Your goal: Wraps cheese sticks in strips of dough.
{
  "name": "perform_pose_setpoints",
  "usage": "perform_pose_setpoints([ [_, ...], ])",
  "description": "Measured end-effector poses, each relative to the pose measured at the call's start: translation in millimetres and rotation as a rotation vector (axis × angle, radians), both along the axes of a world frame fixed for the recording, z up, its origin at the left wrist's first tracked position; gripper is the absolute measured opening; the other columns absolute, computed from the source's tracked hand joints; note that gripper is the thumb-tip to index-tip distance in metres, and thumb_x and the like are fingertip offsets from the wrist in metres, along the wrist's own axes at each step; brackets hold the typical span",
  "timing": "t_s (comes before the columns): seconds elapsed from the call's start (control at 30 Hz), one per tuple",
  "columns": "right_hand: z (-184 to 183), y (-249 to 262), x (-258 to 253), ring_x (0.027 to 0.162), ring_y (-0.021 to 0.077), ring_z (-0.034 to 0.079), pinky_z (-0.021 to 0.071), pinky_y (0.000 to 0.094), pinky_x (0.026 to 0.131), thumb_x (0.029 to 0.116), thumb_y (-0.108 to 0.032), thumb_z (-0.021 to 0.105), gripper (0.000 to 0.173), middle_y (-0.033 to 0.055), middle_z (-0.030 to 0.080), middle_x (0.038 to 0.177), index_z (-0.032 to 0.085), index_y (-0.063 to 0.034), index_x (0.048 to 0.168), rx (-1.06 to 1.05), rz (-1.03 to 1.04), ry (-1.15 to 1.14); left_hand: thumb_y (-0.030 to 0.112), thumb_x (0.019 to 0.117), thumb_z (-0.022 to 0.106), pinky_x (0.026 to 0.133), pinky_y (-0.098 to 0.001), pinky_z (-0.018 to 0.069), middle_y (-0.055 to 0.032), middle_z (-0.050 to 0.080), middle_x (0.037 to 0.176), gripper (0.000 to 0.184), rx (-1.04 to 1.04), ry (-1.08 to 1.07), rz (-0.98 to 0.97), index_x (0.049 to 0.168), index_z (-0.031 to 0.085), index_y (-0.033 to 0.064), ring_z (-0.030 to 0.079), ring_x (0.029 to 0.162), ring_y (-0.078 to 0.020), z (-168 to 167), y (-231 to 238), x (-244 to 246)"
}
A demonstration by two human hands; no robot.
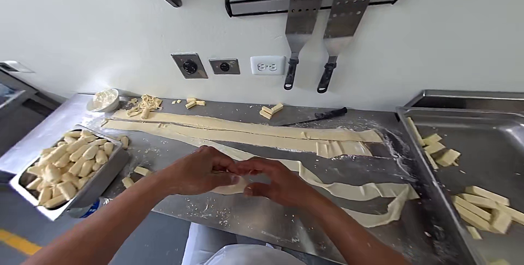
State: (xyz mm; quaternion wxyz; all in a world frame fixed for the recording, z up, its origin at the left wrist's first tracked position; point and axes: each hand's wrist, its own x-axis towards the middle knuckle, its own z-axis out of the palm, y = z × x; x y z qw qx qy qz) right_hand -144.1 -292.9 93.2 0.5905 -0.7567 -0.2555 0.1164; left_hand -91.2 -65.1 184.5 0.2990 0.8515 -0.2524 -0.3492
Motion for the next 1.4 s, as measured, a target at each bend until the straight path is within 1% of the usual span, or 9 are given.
perform_pose_setpoints([
  [0.07, 17, 7, 21, 0.083, -0.0006, 0.060, 0.0504, 0.0185, 0.077, 0.0945, -0.022, 0.073, 0.024, -0.0005, 0.067, 0.091, 0.070, 0.0003, 0.105, 0.015, 0.126, 0.135, 0.025, 0.0986, 0.068, 0.051, -0.0135, 0.0449, 0.0081, 0.067, 0.071, 0.015, -0.026, -0.059, -0.010, 0.095, 0.076, 0.0129, 0.056, 0.057, 0.0042, 13, -3, 3],
  [0.13, 22, 2, 33, 0.070, -0.0048, 0.056, 0.0476, 0.0155, 0.067, 0.0968, -0.021, 0.070, 0.020, -0.0068, 0.062, 0.078, 0.069, -0.0014, 0.095, -0.002, 0.198, 0.213, 0.025, 0.0984, 0.068, 0.049, -0.0122, 0.0439, 0.0093, 0.067, 0.071, 0.013, -0.028, -0.079, -0.005, 0.094, 0.076, 0.0147, 0.056, 0.055, 0.0049, 23, 2, 12],
  [0.3, -1, -25, 41, 0.074, -0.0056, 0.064, 0.0541, 0.0158, 0.071, 0.0957, -0.016, 0.065, 0.005, -0.0166, 0.068, 0.080, 0.068, -0.0160, 0.092, 0.155, 0.200, 0.398, 0.023, 0.0993, 0.067, 0.045, -0.0129, 0.0454, 0.0075, 0.071, 0.072, 0.013, -0.001, 0.004, 0.000, 0.095, 0.076, 0.0144, 0.062, 0.056, 0.0031, 28, 17, 37],
  [0.43, -8, -26, 50, 0.083, -0.0035, 0.067, 0.0547, 0.0176, 0.079, 0.0949, -0.027, 0.068, 0.008, -0.0148, 0.072, 0.087, 0.072, -0.0199, 0.096, 0.344, 0.190, 0.453, 0.021, 0.0989, 0.067, 0.045, -0.0118, 0.0452, 0.0080, 0.072, 0.072, 0.012, -0.136, 0.099, -0.038, 0.094, 0.075, 0.0135, 0.063, 0.056, 0.0037, 29, 8, 44],
  [0.57, 3, -25, 64, 0.083, -0.0054, 0.065, 0.0532, 0.0153, 0.075, 0.0927, -0.034, 0.072, 0.010, -0.0161, 0.071, 0.091, 0.075, -0.0248, 0.093, 0.458, 0.299, 0.390, 0.022, 0.0963, 0.068, 0.045, -0.0103, 0.0451, 0.0107, 0.070, 0.069, 0.010, -0.274, 0.133, -0.114, 0.091, 0.074, 0.0159, 0.062, 0.055, 0.0054, 44, 1, 49],
  [0.73, 18, -32, 74, 0.084, -0.0092, 0.062, 0.0500, 0.0121, 0.073, 0.0928, -0.039, 0.073, 0.011, -0.0193, 0.068, 0.089, 0.074, -0.0277, 0.091, 0.433, 0.453, 0.271, 0.022, 0.0943, 0.070, 0.049, -0.0117, 0.0519, 0.0114, 0.069, 0.066, 0.009, -0.399, 0.118, -0.187, 0.087, 0.073, 0.0176, 0.064, 0.055, 0.0039, 61, 9, 56],
  [1.13, 1, -24, 66, 0.073, -0.0097, 0.057, 0.0433, 0.0103, 0.063, 0.0933, -0.052, 0.069, 0.029, -0.0169, 0.063, 0.081, 0.063, -0.0243, 0.091, 0.439, 0.811, 0.330, 0.038, 0.0937, 0.070, 0.043, -0.0112, 0.0486, 0.0115, 0.068, 0.062, 0.018, -0.426, 0.122, -0.168, 0.086, 0.074, 0.0223, 0.062, 0.050, 0.0044, 76, 46, 56],
  [1.3, -20, -54, 50, 0.071, -0.0098, 0.054, 0.0424, 0.0114, 0.064, 0.0949, -0.055, 0.066, 0.034, -0.0172, 0.061, 0.076, 0.065, -0.0223, 0.085, 0.394, 0.655, 0.263, 0.039, 0.0924, 0.071, 0.041, -0.0124, 0.0477, 0.0096, 0.069, 0.062, 0.018, -0.367, 0.118, -0.082, 0.085, 0.075, 0.0231, 0.062, 0.049, 0.0030, 72, 56, 58],
  [1.4, -19, -101, 24, 0.060, -0.0088, 0.051, 0.0415, 0.0113, 0.054, 0.0932, -0.058, 0.067, 0.041, -0.0140, 0.058, 0.069, 0.067, -0.0175, 0.085, 0.126, 0.308, 0.128, 0.029, 0.0931, 0.067, 0.047, -0.0163, 0.0522, 0.0063, 0.075, 0.077, 0.016, -0.198, 0.222, -0.044, 0.101, 0.074, 0.0171, 0.067, 0.058, -0.0010, 46, 50, 61],
])
